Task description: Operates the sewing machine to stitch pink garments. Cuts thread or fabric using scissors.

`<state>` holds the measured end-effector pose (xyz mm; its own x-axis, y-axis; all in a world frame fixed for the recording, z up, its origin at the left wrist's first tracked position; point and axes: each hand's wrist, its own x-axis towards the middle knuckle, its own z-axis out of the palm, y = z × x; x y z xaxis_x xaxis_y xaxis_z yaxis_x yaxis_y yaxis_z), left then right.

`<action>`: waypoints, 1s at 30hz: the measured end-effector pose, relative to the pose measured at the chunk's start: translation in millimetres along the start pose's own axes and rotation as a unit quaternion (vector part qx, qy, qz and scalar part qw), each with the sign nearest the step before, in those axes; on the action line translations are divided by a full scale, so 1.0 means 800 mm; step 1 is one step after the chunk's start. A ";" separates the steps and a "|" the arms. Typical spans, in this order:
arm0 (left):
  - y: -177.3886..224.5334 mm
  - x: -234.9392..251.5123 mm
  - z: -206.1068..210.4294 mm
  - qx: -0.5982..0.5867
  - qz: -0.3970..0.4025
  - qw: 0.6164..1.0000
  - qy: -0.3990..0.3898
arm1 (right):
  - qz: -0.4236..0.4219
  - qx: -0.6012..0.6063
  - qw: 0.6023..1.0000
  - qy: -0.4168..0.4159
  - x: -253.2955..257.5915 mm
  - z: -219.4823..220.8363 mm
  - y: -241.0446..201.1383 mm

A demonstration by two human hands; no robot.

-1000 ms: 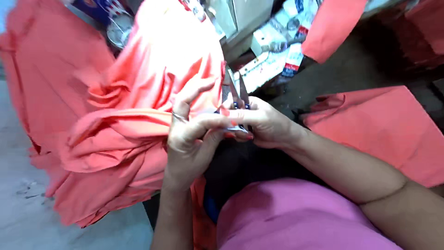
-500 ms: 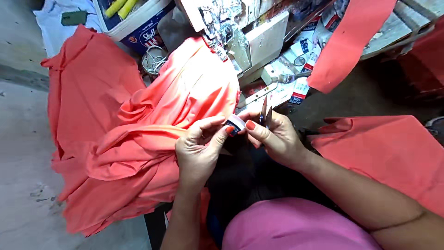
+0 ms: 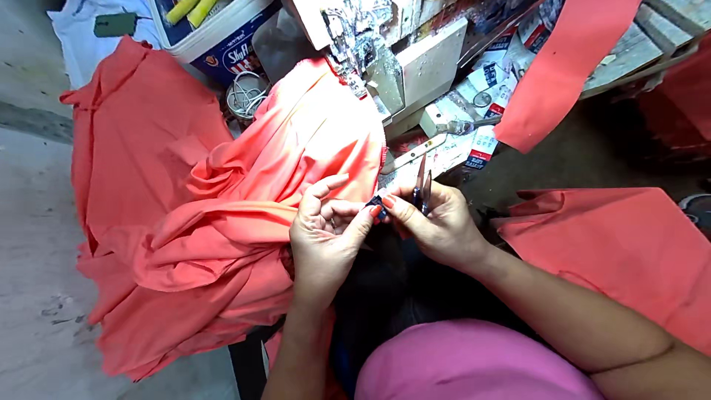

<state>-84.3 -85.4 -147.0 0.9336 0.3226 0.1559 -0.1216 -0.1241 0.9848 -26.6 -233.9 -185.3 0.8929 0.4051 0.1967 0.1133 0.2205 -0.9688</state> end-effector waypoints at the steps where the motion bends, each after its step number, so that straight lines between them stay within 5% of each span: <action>1: 0.001 0.000 0.000 0.007 -0.002 1.000 -0.001 | 0.002 0.000 1.000 0.001 -0.001 0.001 0.000; 10: 0.028 0.050 -0.025 0.106 0.064 0.992 -0.024 | -0.149 -0.095 0.980 0.090 0.046 -0.010 0.032; 15: 0.018 0.108 -0.032 0.233 0.080 0.969 -0.028 | -0.148 -0.130 0.977 0.083 0.068 -0.003 0.046; 30: 0.037 0.156 -0.013 0.240 -0.009 0.963 -0.124 | -0.093 -0.241 0.965 0.037 0.065 -0.017 0.020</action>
<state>25.3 -39.1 -97.5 0.9931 0.1024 0.0580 0.0093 -0.5593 0.8289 27.3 -221.5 -192.6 0.8645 0.3301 0.3790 0.4477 -0.1631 -0.8792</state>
